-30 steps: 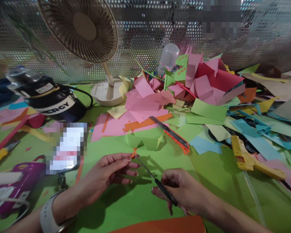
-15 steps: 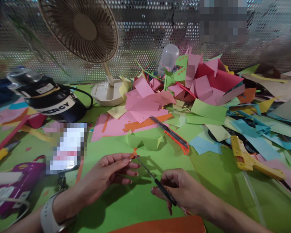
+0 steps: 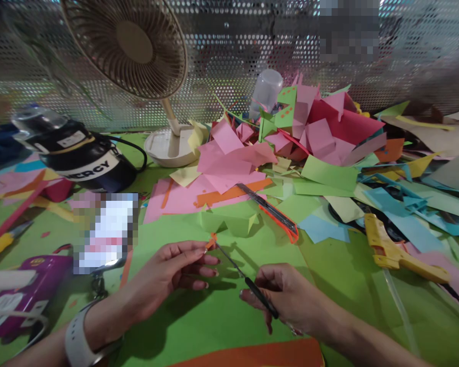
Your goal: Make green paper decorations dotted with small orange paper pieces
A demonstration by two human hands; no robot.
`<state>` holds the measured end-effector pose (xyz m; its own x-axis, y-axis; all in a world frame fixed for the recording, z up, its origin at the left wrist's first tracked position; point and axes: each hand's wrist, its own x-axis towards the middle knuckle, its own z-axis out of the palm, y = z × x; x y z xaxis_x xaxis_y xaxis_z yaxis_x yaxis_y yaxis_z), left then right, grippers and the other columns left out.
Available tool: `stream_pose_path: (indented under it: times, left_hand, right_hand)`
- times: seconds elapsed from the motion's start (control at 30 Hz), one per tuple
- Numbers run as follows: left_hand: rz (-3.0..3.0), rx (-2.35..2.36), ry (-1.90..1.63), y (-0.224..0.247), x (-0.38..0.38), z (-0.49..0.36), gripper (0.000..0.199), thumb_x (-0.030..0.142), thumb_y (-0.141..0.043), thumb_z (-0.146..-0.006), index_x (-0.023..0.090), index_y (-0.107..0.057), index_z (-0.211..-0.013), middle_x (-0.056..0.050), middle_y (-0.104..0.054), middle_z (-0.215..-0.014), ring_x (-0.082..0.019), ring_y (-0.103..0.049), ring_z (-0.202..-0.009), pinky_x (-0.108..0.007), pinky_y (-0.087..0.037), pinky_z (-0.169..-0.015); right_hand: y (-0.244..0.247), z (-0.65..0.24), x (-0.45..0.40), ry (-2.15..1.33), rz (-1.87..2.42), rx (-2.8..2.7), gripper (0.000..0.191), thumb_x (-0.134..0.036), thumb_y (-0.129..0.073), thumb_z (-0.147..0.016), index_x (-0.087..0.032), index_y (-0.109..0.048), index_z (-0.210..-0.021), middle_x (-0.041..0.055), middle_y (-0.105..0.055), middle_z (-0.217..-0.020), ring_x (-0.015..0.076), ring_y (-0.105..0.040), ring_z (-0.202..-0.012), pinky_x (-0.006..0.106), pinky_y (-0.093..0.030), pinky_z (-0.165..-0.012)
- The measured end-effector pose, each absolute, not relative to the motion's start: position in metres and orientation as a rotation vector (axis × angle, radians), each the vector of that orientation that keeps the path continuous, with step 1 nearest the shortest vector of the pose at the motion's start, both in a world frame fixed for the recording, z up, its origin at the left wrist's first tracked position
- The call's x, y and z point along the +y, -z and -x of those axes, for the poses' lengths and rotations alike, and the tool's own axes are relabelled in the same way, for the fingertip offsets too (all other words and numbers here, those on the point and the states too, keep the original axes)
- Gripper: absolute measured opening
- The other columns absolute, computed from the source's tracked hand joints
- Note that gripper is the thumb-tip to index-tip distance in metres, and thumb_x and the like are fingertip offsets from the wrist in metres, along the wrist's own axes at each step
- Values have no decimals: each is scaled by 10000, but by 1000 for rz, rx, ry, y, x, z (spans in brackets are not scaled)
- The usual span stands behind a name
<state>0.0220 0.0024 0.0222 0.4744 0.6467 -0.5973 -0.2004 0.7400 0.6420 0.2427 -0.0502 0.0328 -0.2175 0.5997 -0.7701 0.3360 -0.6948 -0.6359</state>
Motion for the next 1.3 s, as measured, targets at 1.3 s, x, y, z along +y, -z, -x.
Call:
stream_pose_path:
  times: [1.3]
  left_hand:
    - [-552,886,-578,-18,0,-22,145,250,-708,-795,151,-703,-900,-89,-753,-884,-164,-710,-739,-235,-558,-622]
  right_hand:
    - [-24,-243,-53,-2045,1764,-1107,497,-585,-752,-580,-183,-461,-616,-98,-454,-425,9,-328,-313,125,-242,-292]
